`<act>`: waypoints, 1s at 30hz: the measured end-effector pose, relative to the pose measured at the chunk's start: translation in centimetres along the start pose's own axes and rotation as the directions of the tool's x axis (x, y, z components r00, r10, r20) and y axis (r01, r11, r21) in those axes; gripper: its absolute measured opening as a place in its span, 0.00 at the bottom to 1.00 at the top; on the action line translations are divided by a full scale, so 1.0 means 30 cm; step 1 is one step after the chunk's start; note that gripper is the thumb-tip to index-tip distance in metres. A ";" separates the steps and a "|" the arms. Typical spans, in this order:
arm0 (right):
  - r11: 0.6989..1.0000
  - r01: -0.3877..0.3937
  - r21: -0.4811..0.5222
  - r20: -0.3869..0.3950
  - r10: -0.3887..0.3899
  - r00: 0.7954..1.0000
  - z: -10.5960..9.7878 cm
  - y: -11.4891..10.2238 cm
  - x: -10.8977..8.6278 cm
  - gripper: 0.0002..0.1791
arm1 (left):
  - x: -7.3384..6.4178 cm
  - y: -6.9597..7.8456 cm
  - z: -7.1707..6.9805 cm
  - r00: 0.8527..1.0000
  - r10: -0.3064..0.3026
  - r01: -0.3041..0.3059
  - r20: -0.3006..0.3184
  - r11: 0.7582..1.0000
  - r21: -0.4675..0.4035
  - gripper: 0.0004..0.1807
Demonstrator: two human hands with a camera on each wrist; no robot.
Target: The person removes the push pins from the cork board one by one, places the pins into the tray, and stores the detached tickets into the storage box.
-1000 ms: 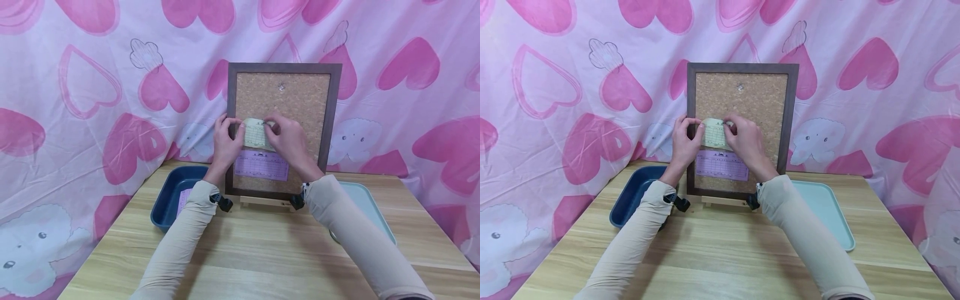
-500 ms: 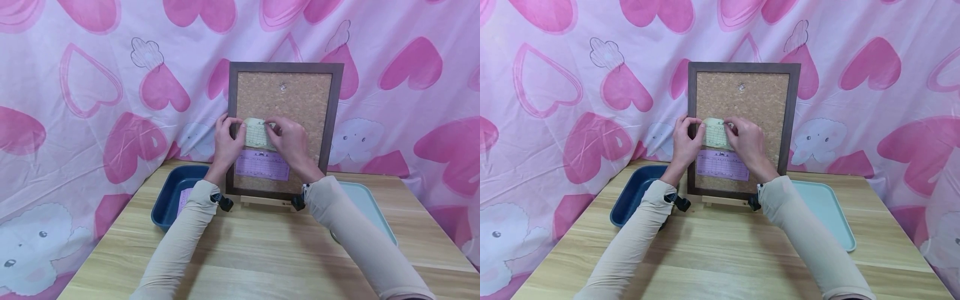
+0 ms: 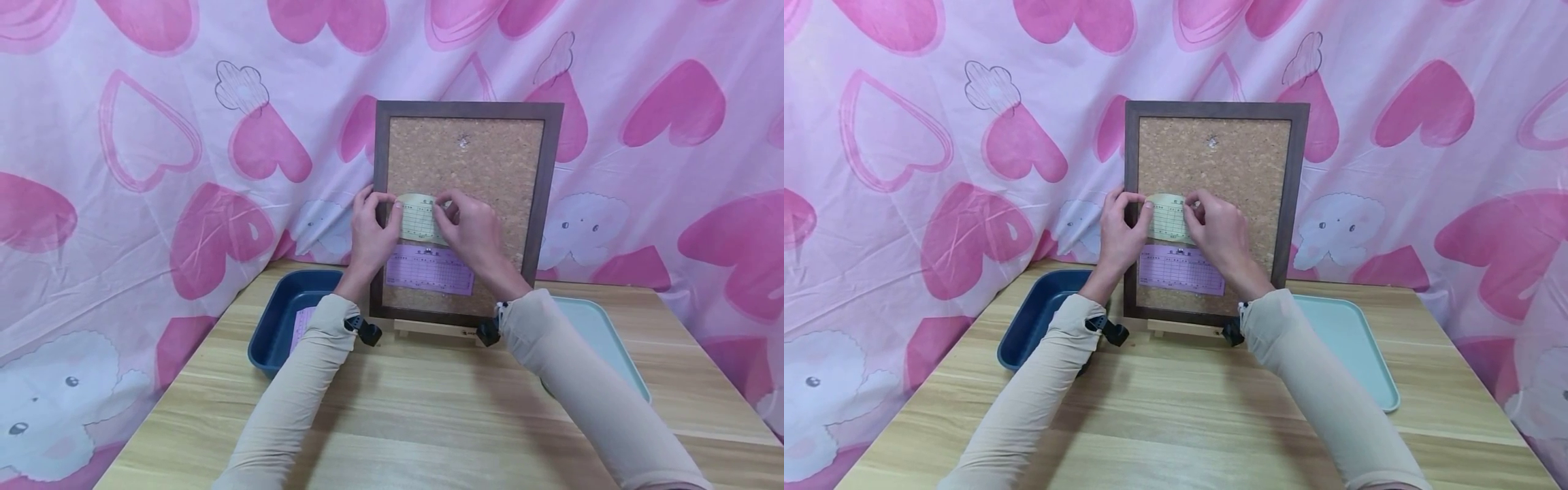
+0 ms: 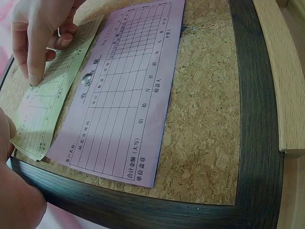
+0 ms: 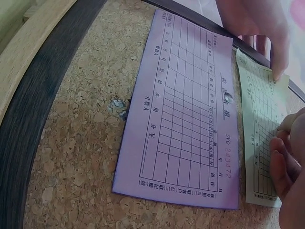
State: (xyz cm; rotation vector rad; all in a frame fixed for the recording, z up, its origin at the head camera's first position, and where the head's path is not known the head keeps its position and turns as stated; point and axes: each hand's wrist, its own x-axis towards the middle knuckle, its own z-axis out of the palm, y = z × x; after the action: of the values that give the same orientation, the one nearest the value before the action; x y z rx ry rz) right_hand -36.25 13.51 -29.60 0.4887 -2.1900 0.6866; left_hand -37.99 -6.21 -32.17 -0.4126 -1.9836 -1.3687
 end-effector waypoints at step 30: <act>0.984 -0.082 0.161 0.060 0.073 0.996 -0.092 0.078 -0.128 0.07 | -0.046 0.005 -0.029 0.995 0.040 -0.037 -0.086 0.999 0.039 0.11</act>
State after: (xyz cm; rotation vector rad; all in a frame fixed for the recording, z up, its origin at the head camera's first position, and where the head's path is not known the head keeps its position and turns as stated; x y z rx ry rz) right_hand -33.55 17.50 -31.78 0.5125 -2.2231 0.9099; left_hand -36.61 -6.79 -32.84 -0.3659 -1.9178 -1.3023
